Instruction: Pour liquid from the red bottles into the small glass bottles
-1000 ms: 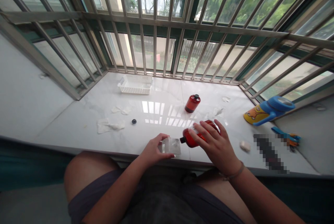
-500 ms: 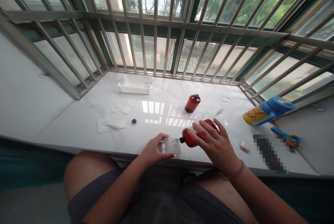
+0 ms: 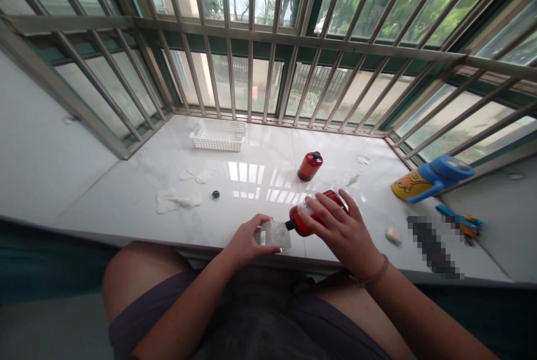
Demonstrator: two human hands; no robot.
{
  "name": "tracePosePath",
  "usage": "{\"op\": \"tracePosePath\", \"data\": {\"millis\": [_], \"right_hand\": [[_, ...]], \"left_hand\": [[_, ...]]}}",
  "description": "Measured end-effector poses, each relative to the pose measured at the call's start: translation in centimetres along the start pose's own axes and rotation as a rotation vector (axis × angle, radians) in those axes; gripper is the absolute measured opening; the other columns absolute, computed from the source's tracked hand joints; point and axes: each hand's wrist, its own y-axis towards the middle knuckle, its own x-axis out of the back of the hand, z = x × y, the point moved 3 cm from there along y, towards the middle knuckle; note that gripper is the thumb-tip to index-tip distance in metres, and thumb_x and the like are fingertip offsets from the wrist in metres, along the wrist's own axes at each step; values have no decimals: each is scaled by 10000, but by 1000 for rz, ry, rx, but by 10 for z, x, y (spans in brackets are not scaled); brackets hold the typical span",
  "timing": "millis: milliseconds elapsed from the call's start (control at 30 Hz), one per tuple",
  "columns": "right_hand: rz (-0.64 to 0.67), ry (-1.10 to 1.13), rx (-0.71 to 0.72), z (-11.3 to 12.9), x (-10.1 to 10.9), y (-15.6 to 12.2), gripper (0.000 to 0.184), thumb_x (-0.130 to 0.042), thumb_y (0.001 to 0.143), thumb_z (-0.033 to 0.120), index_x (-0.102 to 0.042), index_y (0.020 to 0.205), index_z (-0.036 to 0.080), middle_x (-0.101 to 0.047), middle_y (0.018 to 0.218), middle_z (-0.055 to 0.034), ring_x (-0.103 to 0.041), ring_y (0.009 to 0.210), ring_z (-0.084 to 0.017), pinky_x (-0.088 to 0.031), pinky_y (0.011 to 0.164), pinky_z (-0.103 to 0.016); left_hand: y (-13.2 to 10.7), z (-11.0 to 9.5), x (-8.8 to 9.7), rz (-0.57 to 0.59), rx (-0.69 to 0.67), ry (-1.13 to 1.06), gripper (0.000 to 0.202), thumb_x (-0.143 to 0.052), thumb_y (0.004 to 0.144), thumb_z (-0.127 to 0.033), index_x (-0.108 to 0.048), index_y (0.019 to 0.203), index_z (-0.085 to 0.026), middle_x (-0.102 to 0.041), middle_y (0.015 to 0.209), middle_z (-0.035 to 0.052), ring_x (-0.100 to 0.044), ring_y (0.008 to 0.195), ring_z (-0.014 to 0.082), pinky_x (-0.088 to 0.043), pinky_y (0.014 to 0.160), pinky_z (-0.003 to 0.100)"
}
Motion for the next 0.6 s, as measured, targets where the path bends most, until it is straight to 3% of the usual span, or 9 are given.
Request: {"op": "tracePosePath", "data": {"millis": [600], "right_hand": [[34,-14,1,3,-7,-2,434,-636,1003,91,-668,1382,300,-711,1463,-33,-630,1376,-269,-243,1342,-617]], "left_hand": [[-1,1,1,-8,-4,1,714,-996,657,-473,-660,1255,-278,-757,1242,50,-729,1139,290,-593,1040,426]]}}
